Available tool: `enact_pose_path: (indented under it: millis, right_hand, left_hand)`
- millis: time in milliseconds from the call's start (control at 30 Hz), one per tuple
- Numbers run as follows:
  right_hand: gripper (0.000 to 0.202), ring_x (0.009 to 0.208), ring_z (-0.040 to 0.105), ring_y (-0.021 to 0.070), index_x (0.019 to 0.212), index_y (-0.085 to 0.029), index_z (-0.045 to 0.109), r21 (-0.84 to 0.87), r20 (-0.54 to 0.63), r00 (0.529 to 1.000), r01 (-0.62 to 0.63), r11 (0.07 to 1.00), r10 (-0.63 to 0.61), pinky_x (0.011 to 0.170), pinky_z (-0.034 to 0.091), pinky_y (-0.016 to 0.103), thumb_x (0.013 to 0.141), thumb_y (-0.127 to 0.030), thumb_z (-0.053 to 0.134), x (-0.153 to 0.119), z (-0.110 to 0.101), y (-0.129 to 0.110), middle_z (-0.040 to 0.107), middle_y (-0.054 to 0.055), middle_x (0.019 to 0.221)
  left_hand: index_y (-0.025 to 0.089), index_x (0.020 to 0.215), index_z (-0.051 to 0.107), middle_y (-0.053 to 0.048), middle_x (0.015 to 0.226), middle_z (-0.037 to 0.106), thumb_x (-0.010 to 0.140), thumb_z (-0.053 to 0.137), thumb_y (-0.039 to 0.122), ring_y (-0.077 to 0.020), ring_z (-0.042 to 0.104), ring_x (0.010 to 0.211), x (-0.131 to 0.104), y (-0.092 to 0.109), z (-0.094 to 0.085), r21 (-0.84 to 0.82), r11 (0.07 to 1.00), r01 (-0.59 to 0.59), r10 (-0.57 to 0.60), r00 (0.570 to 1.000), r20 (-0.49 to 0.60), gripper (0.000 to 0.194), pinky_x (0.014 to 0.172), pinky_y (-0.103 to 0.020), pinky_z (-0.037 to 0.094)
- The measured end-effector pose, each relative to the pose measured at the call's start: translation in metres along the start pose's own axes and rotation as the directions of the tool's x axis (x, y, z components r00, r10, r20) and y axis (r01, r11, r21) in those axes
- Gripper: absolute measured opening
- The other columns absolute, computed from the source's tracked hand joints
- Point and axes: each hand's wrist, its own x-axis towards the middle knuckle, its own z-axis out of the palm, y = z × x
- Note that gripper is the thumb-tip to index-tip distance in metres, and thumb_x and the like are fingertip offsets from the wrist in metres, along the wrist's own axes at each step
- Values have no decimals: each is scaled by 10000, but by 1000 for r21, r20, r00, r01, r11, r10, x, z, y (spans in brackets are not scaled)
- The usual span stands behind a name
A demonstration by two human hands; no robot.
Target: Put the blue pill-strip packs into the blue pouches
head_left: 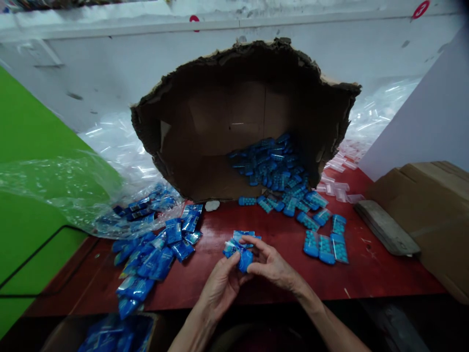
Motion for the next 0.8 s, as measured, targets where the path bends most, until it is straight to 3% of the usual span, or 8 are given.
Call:
enact_pose_path:
  millis: [67,133,233,333,400,533,633,800]
  right_hand:
    - [541,864,519,144,1194,-264,384,-156,-66,997,31,987,-41,754,419,283,694,-199,582,3,-4,2,520,27,1041]
    - [397,873,506,151,1128,-245,460,-446,-149,982,40,894,-119,766,402,287,740,-222,539,6,-11,3,522,35,1027]
    - [247,894,475,178,1017,-230,546,-823,-199,960,-54,565,-197,791,359,316,773,-234,512,12,-22,6,542,44,977]
    - [195,858,461,193,966,-252,568,-954,-219,953,-163,251,-212,732,340,320,778,-245,515,19,-24,16,551,40,932]
    - [134,812,460,187,886,-255,587,-971,-223,948,-196,136,-226,689,323,305,801,-246,484,24,-22,26,558,30,868]
    - [183,759,453,172,774,-220,578,-976,-219,937,-210,60,-273,655,291,289,843,-220,409,28,-18,35,552,29,773]
    - [166,763,453,172,778,-204,560,-978,-207,936,-204,42,-283,659,283,288,844,-230,410,29,-19,32,551,32,778]
    - [100,776,458,179,813,-222,549,-985,-172,950,-166,45,-260,654,279,289,816,-263,458,26,-22,28,554,22,814]
  left_hand:
    - [112,850,597,-84,803,675,757,514,192,-189,627,758,-4,13,-7,-54,997,-56,53,997,-54,148,670,-309,512]
    - [127,848,597,-87,797,682,780,478,233,-201,631,774,-10,33,-20,-164,968,-190,171,978,-123,173,669,-313,517]
    - [126,1000,551,-130,895,669,767,420,452,-225,611,863,-16,64,-44,-356,844,-401,358,916,-184,422,692,-319,520]
    - [78,1056,513,-169,902,657,783,371,466,-220,616,850,-13,77,-54,-370,834,-409,339,910,-241,495,669,-307,525]
    - [76,976,549,-147,820,669,819,360,358,-202,630,791,-5,70,-50,-281,897,-340,276,929,-246,374,654,-303,521]
    - [115,788,565,-19,555,619,735,533,225,-123,600,514,15,29,-34,59,977,-206,214,943,-256,126,504,-223,476]
    - [121,756,541,33,506,561,646,629,288,-52,472,337,26,-2,-28,278,950,-142,217,941,-260,218,349,-156,328]
    - [143,791,504,35,548,556,595,639,400,-60,478,344,37,-21,-28,335,934,-123,202,956,-213,351,355,-170,302]
